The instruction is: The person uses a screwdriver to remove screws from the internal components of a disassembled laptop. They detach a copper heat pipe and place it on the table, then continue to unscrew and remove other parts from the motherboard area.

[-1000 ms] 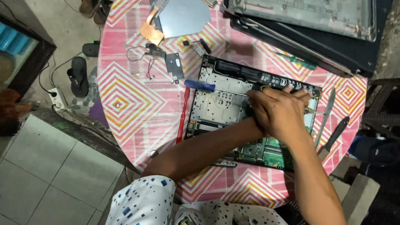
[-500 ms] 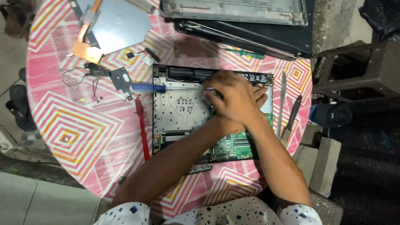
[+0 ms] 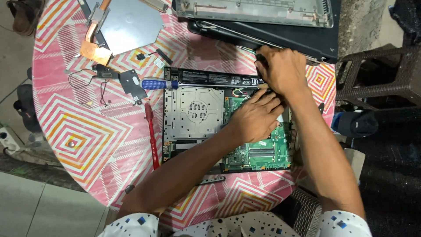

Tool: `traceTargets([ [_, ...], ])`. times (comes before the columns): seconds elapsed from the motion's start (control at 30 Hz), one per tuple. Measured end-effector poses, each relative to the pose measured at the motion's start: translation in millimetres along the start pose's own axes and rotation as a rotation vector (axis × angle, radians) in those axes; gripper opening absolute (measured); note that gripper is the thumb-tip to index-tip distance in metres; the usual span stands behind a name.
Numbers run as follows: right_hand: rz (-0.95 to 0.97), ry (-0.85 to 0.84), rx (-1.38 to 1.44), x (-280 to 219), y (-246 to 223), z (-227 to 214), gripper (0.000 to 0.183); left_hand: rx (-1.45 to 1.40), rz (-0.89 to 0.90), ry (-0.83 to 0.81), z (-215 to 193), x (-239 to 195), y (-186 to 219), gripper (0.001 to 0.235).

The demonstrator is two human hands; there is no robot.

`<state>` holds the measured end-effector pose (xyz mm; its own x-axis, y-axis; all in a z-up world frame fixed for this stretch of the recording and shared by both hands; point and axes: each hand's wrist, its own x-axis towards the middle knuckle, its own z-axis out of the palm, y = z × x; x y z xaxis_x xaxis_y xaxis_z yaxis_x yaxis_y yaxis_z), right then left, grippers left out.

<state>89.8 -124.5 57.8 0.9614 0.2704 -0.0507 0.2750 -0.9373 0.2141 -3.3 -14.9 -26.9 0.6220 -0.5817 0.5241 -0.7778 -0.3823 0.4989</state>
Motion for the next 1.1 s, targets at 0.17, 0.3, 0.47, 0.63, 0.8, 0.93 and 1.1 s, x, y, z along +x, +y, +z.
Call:
traceTargets([
  [0.17, -0.099, -0.078, 0.001, 6.1, -2.4, -5.9, 0.02, -0.01, 0.036, 0.001, -14.1, 0.5, 3.5, 0.038],
  [0.3, -0.258, 0.098, -0.045, 1.4, 4.1, 3.2, 0.011, 0.002, 0.034, -0.003, -10.5, 0.3, 2.5, 0.039],
  [0.47, -0.134, 0.009, 0.026, -1.0, 10.3, 8.5, 0.035, 0.038, 0.043, -0.036, -5.3, -2.2, 0.7, 0.048],
  [0.63, -0.166, -0.031, 0.0, 0.6, 18.4, 12.3, 0.025, 0.029, 0.041, -0.051, -3.2, -1.9, 0.0, 0.052],
  [0.8, -0.37, 0.293, 0.455, -28.7, 18.4, -32.7, 0.021, -0.064, 0.052, -0.011, -14.5, -0.3, 1.8, 0.052],
  [0.93, -0.104, 0.534, 0.894, -96.6, 16.9, -63.5, 0.025, -0.053, 0.063, -0.031, -12.0, 0.1, 0.2, 0.054],
  [1.1, 0.304, 0.561, 1.22, -189.1, 1.3, -18.2, 0.021, -0.054, 0.068, -0.152, -24.5, 9.3, 3.9, 0.055],
])
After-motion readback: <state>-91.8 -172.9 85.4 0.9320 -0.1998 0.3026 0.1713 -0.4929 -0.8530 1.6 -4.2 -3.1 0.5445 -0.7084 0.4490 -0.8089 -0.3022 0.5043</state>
